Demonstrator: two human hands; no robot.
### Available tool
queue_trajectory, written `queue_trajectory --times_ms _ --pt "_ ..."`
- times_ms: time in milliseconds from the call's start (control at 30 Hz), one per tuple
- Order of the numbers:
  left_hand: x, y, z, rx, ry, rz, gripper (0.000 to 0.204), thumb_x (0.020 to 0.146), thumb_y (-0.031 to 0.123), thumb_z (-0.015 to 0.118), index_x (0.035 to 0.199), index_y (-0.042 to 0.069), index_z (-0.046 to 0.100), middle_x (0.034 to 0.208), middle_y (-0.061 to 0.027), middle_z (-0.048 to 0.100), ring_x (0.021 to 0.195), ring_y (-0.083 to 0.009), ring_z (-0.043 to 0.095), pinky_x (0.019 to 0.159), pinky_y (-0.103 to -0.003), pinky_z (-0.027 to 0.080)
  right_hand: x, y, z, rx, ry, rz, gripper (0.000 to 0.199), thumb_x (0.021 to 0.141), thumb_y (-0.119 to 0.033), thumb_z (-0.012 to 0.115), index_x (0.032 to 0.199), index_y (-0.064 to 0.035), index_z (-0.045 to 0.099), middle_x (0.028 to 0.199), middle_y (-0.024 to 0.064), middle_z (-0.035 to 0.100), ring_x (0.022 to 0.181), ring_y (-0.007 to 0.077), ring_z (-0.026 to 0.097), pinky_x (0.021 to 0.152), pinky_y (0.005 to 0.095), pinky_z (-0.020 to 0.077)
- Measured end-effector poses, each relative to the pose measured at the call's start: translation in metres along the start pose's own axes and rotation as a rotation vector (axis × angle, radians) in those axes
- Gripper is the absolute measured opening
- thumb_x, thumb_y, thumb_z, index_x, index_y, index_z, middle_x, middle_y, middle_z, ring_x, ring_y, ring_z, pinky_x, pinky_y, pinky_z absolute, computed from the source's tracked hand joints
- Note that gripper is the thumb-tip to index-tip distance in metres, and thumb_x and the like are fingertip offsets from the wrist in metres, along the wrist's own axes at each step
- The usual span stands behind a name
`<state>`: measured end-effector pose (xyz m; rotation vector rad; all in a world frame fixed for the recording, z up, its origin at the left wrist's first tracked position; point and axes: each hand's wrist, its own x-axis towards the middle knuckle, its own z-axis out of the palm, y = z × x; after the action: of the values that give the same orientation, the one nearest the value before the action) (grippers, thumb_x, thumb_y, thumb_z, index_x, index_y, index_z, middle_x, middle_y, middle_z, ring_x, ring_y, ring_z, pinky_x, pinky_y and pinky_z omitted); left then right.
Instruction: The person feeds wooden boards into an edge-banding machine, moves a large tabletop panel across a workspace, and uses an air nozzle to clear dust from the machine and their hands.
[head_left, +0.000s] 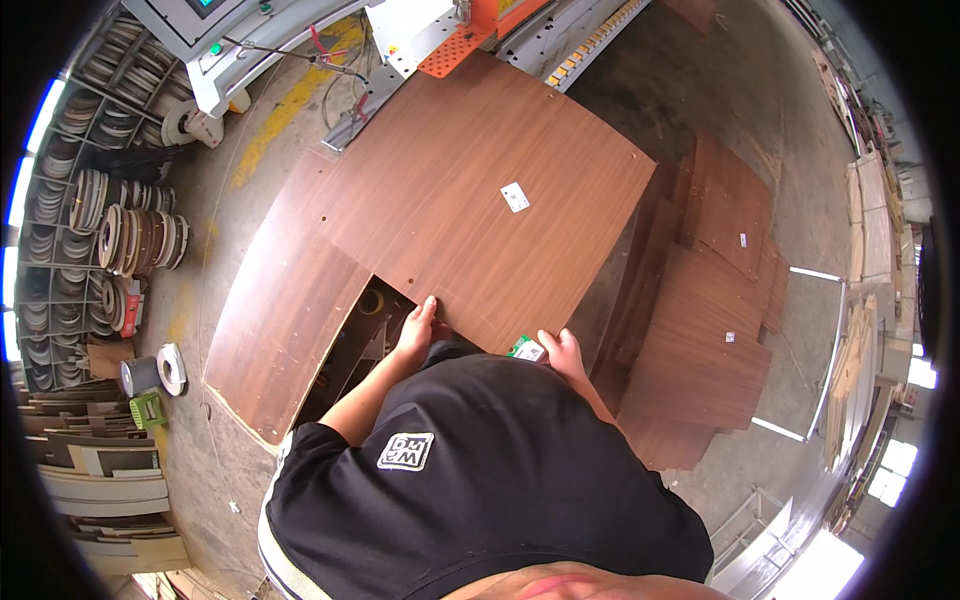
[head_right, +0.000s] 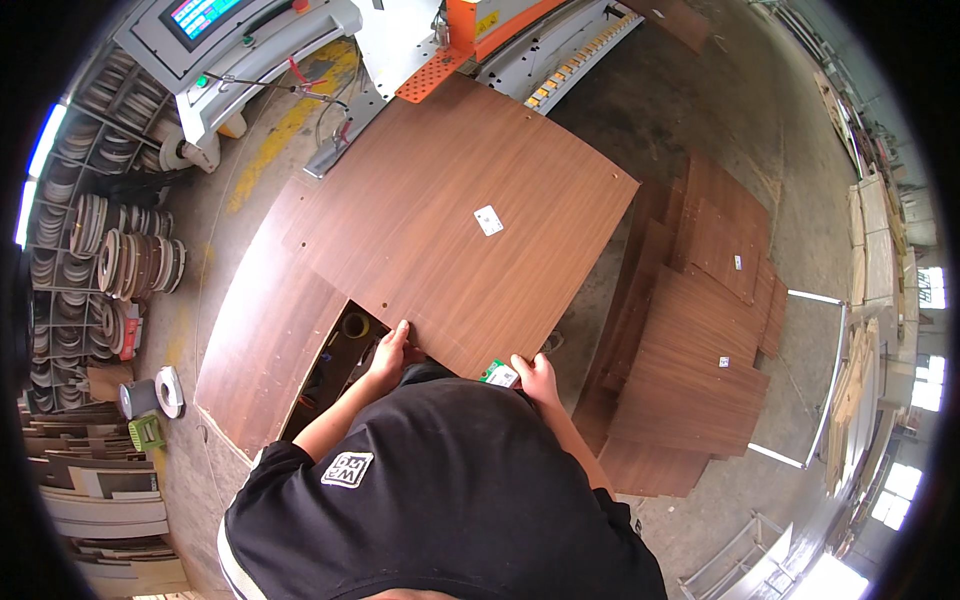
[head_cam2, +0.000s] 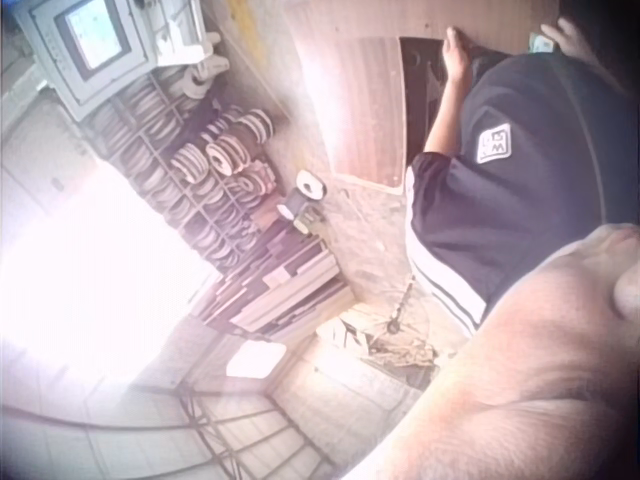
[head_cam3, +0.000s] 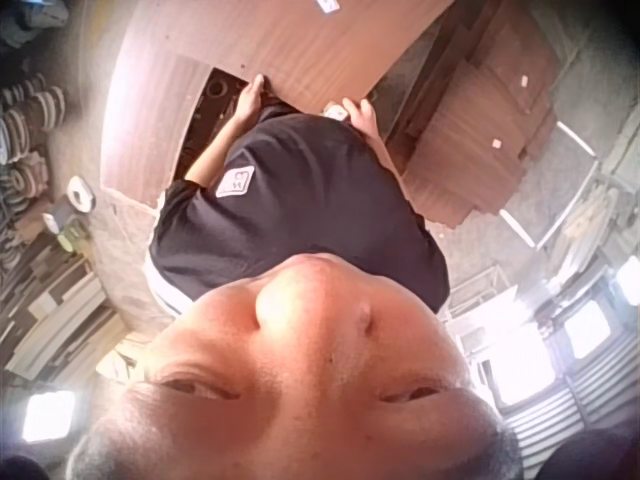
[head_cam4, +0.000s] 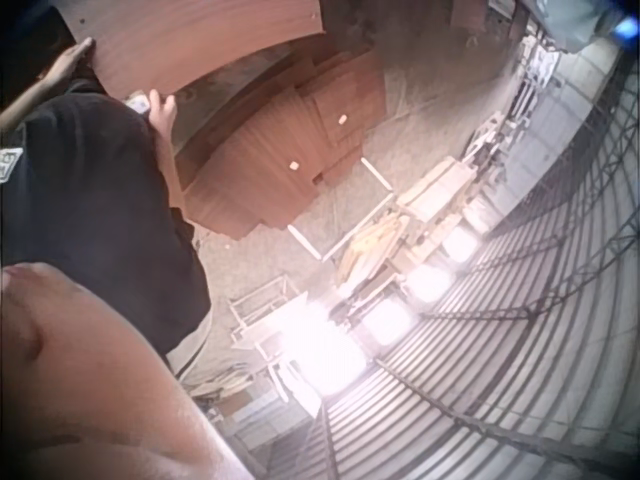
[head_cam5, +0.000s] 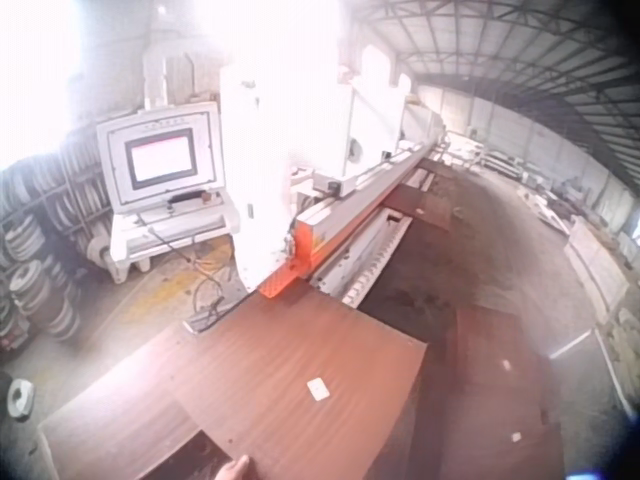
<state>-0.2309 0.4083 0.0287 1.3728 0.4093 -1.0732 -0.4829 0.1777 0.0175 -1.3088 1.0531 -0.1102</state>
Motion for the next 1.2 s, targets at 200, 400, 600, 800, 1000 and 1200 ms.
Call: queue_trajectory --times_ms 200,400,600,800,1000,1200 --pt "0.004 0.018 0.02 -0.074 0.005 0.027 0.038 0.102 0.044 0.06 0.091 0.008 0.058 0.074 -0.0047 0.059 0.063 -0.0191 0.062 0.059 -0.035 0.055 0.009 -0.018 0.006 0.093 -0.005 -0.029 0.027 0.098 -0.023 0.07 0.107 0.0015 0.061 0.094 0.0061 0.068 0.075 0.0114 0.066 0.06 0.0292 0.0563" --pt "0.043 0.027 0.052 -0.076 0.028 0.068 0.04 0.102 0.044 0.06 0.088 0.007 0.055 0.075 -0.0042 0.057 0.058 -0.0203 0.062 0.054 -0.035 0.055 0.038 -0.047 -0.011 0.123 0.017 0.034 0.03 0.099 -0.028 0.067 0.113 -0.0027 0.06 0.096 0.0047 0.068 0.076 0.0123 0.069 0.057 0.0284 0.0579" --pt "0.077 0.046 0.088 -0.047 -0.015 0.052 0.04 0.101 0.045 0.062 0.09 0.009 0.05 0.076 -0.0049 0.052 0.063 -0.0256 0.066 0.057 -0.038 0.053 0.084 -0.062 -0.039 0.092 0.031 0.058 0.031 0.099 -0.03 0.068 0.113 -0.004 0.06 0.096 0.0041 0.069 0.079 0.0127 0.069 0.059 0.0288 0.0583" --pt "0.103 0.067 0.14 -0.027 0.023 0.074 0.04 0.103 0.046 0.057 0.099 0.006 0.055 0.076 -0.0067 0.057 0.061 -0.0233 0.066 0.052 -0.033 0.053 0.115 -0.085 -0.071 0.2 -0.028 0.059 0.024 0.1 -0.027 0.066 0.108 -0.0057 0.059 0.102 0.0057 0.067 0.087 0.0161 0.069 0.071 0.0351 0.0607" --pt "0.118 0.066 0.182 0.023 -0.026 0.176 0.033 0.107 0.044 0.051 0.099 0.012 0.056 0.08 -0.0024 0.063 0.072 -0.0184 0.068 0.064 -0.033 0.055 0.111 -0.074 -0.124 0.281 -0.18 0.136 0.033 0.102 -0.035 0.062 0.115 -0.0053 0.061 0.108 0.0088 0.07 0.093 0.0189 0.072 0.072 0.0333 0.0589" --pt "0.108 0.001 0.223 0.096 -0.222 0.016 0.034 0.107 0.048 0.047 0.088 0.021 0.056 0.09 -0.0028 0.073 0.072 -0.0137 0.067 0.063 -0.03 0.052 0.106 0.06 -0.233 0.082 -0.054 0.259 0.036 0.102 -0.034 0.06 0.123 -0.0046 0.062 0.109 0.0101 0.072 0.094 0.0215 0.072 0.075 0.0341 0.0568"
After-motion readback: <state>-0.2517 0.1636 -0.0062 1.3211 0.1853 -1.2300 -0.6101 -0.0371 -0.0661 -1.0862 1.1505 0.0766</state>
